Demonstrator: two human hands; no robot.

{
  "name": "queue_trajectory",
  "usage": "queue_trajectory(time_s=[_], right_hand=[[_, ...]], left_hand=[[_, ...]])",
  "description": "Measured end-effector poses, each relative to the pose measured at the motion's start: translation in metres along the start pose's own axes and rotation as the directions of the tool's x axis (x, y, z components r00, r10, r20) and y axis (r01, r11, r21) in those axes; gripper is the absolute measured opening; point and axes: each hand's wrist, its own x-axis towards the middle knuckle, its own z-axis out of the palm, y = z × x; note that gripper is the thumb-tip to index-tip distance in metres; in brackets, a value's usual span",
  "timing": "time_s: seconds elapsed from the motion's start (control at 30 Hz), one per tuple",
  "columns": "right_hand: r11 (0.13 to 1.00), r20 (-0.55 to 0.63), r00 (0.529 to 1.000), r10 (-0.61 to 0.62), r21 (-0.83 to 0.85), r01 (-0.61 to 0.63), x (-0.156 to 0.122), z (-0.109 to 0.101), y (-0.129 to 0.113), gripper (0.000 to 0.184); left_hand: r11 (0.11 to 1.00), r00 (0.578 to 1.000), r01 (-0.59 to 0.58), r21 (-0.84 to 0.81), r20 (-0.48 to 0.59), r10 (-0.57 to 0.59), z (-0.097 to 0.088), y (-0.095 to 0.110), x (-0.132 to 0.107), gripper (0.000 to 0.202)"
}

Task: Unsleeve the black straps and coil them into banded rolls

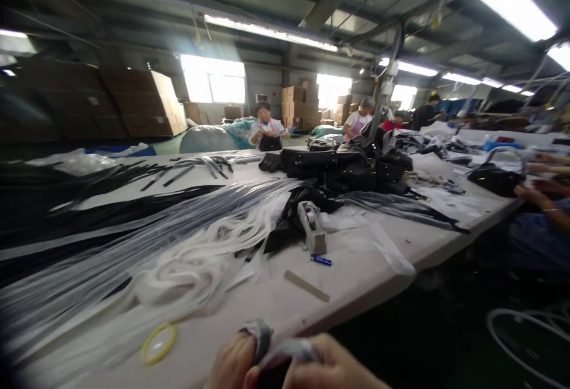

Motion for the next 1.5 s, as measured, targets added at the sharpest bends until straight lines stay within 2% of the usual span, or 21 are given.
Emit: queue_trajectory(time_s=[0.03,0.07,0.13,0.17,0.2,0.23,0.3,0.37,0.43,0.47,0.53,0.63,0.7,0.77,0.83,0.97,1.07,1.23,1.3,1.4,1.5], right_hand=[[0.993,-0.146,0.989,-0.016,-0.114,0.0,-0.001,-0.011,-0.003,0.038],[0.952,-0.296,0.95,-0.1,-0.307,0.004,0.0,-0.02,-0.006,0.034],[0.796,-0.405,0.862,-0.304,-0.606,-0.004,0.008,-0.029,-0.005,0.042],[0.738,-0.37,0.859,-0.355,-0.674,0.014,0.015,-0.027,-0.002,0.048],[0.725,-0.324,0.88,-0.348,-0.688,0.034,0.022,-0.019,0.002,0.047],[0.751,-0.276,0.914,-0.298,-0.659,0.046,0.028,-0.007,0.008,0.038],[0.863,-0.175,0.973,-0.152,-0.504,0.044,0.037,0.025,0.021,0.028],[0.966,-0.009,1.0,0.016,-0.256,-0.018,0.039,0.054,0.03,0.04],[0.995,0.218,0.971,0.096,-0.03,-0.092,0.035,0.066,0.031,0.048],[0.992,0.297,0.95,0.1,0.046,-0.119,0.031,0.063,0.028,0.051],[0.988,0.283,0.956,0.075,0.108,-0.109,0.025,0.041,0.018,0.057],[0.99,-0.006,0.999,0.048,-0.13,-0.048,0.024,-0.013,-0.001,0.054],[0.89,-0.202,0.976,-0.08,-0.455,-0.022,0.029,-0.042,-0.009,0.045],[0.727,-0.284,0.92,-0.271,-0.687,0.002,0.037,-0.056,-0.01,0.046],[0.634,-0.265,0.895,-0.358,-0.773,0.025,0.046,-0.055,-0.004,0.052],[0.699,-0.175,0.951,-0.254,-0.713,0.055,0.06,-0.029,0.015,0.047],[0.859,-0.122,0.988,-0.1,-0.512,0.024,0.07,-0.01,0.028,0.054],[0.915,-0.282,0.949,-0.143,-0.403,0.018,0.08,0.014,0.041,0.066],[0.933,-0.298,0.947,-0.124,-0.359,0.01,0.082,0.031,0.042,0.072],[0.986,-0.041,0.999,-0.004,-0.166,-0.003,0.08,0.063,0.031,0.072],[1.0,0.118,0.993,0.012,0.012,-0.014,0.07,0.069,0.005,0.063]], left_hand=[[0.996,0.994,0.073,-0.044,0.089,-0.068,-0.003,0.008,0.001,0.065],[0.958,0.941,0.265,-0.109,0.246,-0.233,-0.008,0.018,0.006,0.071],[0.646,0.67,0.707,-0.289,0.568,-0.478,-0.018,0.042,0.025,0.078],[0.422,0.541,0.832,-0.36,0.697,-0.471,-0.023,0.052,0.037,0.079],[0.209,0.47,0.883,-0.421,0.773,-0.427,-0.027,0.06,0.049,0.079],[0.046,0.466,0.871,-0.489,0.796,-0.387,-0.03,0.065,0.06,0.079],[-0.051,0.588,0.739,-0.672,0.68,-0.438,-0.033,0.065,0.074,0.076],[0.222,0.726,0.578,-0.785,0.37,-0.58,-0.031,0.053,0.076,0.071],[0.655,0.835,0.481,-0.583,0.076,-0.545,-0.026,0.034,0.066,0.072],[0.811,0.89,0.43,-0.396,0.032,-0.456,-0.025,0.024,0.058,0.074],[0.954,0.952,0.284,-0.091,0.143,-0.27,-0.023,0.01,0.043,0.077],[0.962,0.898,0.274,-0.007,0.36,-0.254,-0.027,0.012,0.034,0.068],[0.809,0.756,0.571,-0.14,0.473,-0.452,-0.034,0.023,0.041,0.064],[0.488,0.554,0.823,-0.291,0.603,-0.574,-0.044,0.033,0.056,0.066],[0.15,0.426,0.897,-0.416,0.723,-0.543,-0.054,0.037,0.072,0.07],[-0.309,0.429,0.744,-0.592,0.778,-0.459,-0.071,0.031,0.093,0.076],[-0.396,0.482,0.624,-0.674,0.73,-0.485,-0.083,0.024,0.101,0.078],[-0.368,0.551,0.515,-0.774,0.628,-0.55,-0.104,0.016,0.11,0.077],[-0.263,0.598,0.485,-0.834,0.535,-0.597,-0.104,0.014,0.111,0.074],[0.26,0.703,0.435,-0.862,0.144,-0.697,-0.089,0.008,0.105,0.062],[0.715,0.81,0.446,-0.538,-0.097,-0.579,-0.07,0.0,0.087,0.043]])
